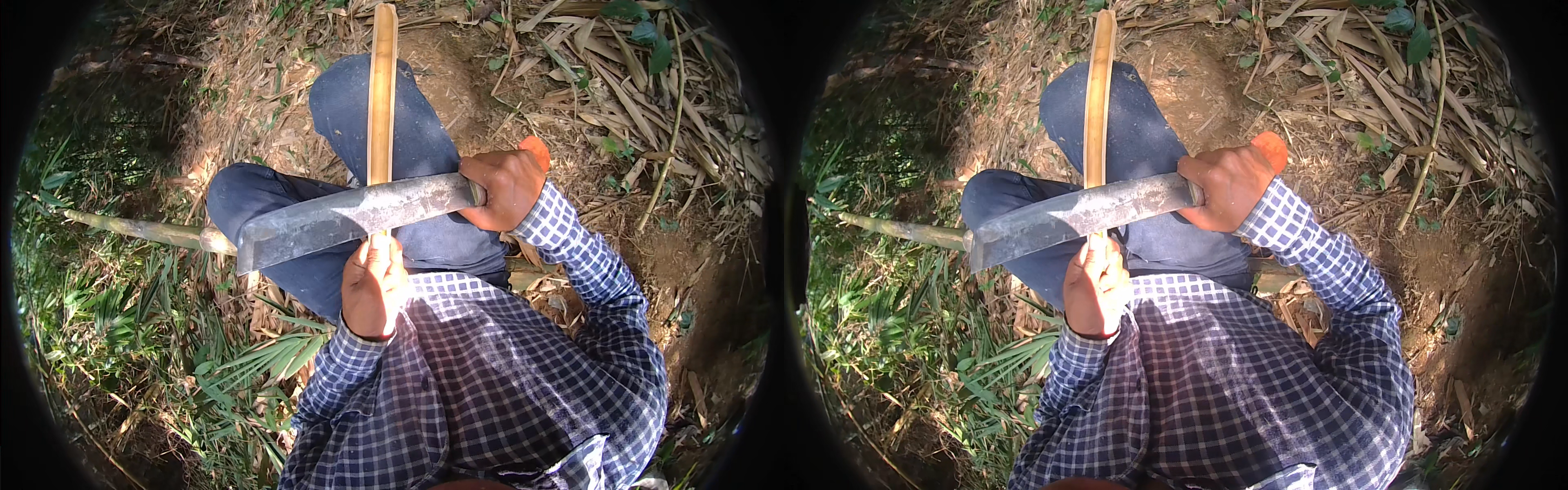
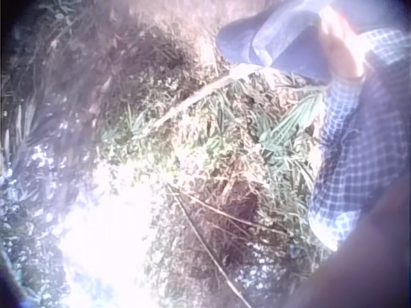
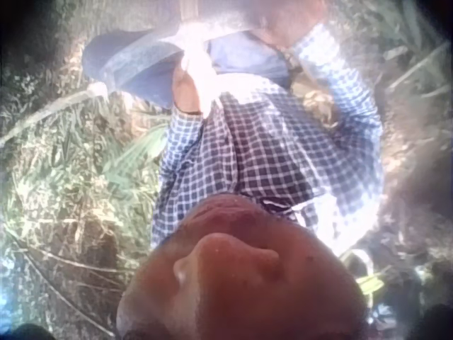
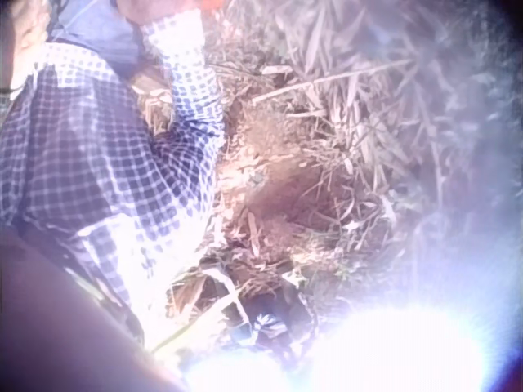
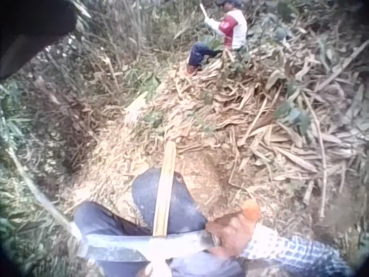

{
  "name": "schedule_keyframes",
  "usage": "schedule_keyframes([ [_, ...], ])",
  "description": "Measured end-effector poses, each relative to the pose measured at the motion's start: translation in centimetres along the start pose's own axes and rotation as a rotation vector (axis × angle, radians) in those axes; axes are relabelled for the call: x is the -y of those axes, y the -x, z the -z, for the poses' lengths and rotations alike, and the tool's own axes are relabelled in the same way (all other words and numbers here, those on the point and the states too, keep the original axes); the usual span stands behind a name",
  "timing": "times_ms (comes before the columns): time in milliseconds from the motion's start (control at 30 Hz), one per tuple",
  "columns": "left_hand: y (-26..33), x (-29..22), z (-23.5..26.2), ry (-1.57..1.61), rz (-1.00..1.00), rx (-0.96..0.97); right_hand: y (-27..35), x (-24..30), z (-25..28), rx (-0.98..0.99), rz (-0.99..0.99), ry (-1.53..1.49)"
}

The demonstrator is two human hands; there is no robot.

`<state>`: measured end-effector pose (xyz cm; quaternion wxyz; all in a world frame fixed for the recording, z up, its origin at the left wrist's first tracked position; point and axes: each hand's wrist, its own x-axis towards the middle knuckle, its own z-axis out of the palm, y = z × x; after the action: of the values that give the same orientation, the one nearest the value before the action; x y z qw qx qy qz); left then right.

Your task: The person sits on the ground in a forest and uses a large knife to shave a long piece of bamboo. They hold the bamboo vertically against their leg and repeatedly scrape the blade along its length to remove the outer layer.

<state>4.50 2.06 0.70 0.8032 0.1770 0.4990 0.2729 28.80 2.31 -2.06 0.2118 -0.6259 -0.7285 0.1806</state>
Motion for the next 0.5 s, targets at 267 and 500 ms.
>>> schedule_keyframes([
  [267, 0.4, 0.0, -0.2, -0.06, -0.013, -0.016, -3.4, -2.8, 0.9, -0.034, -0.248, 0.046],
  [500, 0.4, 0.2, 0.7, -0.049, 0.006, 0.024, -3.6, -3.7, 0.6, -0.001, -0.188, 0.089],
])
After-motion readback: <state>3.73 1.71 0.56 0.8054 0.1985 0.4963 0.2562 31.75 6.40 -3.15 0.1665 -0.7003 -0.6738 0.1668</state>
